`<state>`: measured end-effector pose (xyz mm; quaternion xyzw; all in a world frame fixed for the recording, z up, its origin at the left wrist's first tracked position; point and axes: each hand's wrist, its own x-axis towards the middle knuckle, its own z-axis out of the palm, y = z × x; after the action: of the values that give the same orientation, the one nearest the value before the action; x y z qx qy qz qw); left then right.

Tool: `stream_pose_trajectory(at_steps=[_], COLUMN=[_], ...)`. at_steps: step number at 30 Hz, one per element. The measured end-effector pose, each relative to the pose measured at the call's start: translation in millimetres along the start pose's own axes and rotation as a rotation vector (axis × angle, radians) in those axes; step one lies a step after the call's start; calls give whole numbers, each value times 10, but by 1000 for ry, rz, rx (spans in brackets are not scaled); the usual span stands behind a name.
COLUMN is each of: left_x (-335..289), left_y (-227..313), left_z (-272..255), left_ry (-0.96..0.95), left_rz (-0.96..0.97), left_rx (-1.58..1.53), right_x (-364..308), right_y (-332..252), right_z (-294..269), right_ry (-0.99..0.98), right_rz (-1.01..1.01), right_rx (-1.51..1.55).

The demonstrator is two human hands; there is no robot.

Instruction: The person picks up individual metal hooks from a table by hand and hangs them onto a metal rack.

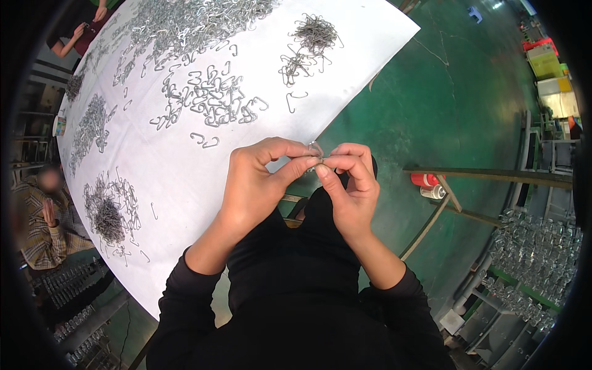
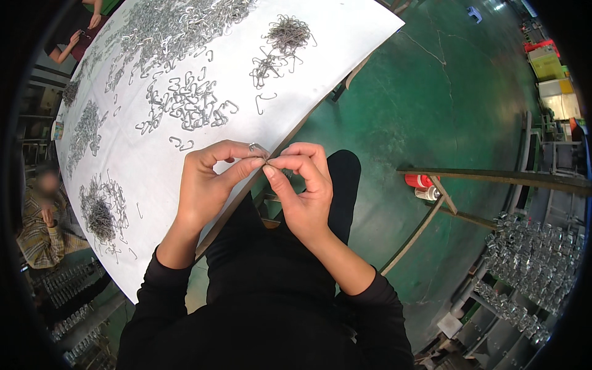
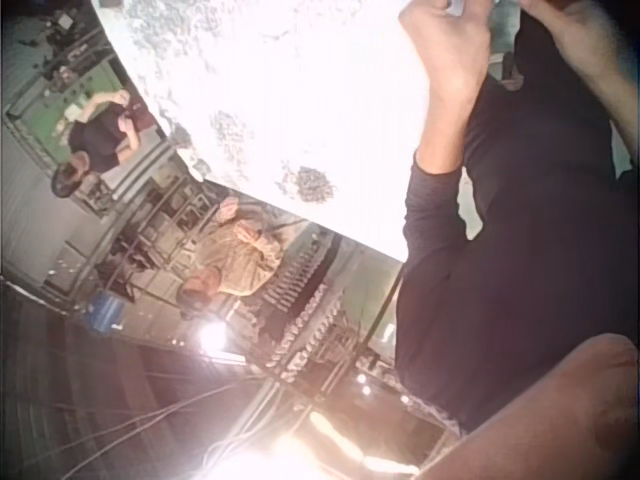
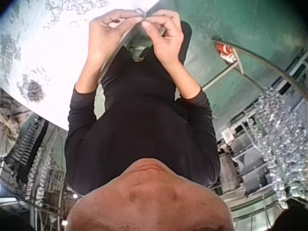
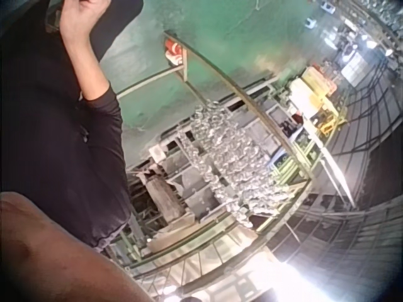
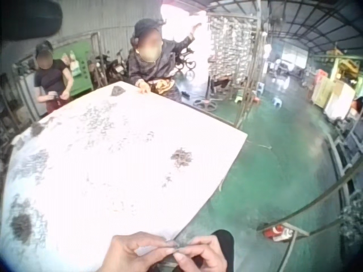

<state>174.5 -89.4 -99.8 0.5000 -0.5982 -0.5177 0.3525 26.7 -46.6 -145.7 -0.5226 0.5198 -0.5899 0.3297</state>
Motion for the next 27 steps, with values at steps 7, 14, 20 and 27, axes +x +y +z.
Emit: stream_pose_trajectory(at_steps=[7, 14, 20, 27], left_x=[-42, -30, -36, -84], left_y=[12, 4, -67, -204], left_z=[26, 28, 24, -40], left_ry=[120, 163, 162, 147], left_rz=[236, 282, 292, 295], left_rx=[233, 353, 338, 327], right_x=[20, 6, 29, 801], right_y=[64, 165, 212, 414], right_z=[34, 59, 51, 149], right_ry=[17, 3, -52, -144], right_rz=[-47, -38, -23, 40], right_rx=[-87, -87, -75, -258])
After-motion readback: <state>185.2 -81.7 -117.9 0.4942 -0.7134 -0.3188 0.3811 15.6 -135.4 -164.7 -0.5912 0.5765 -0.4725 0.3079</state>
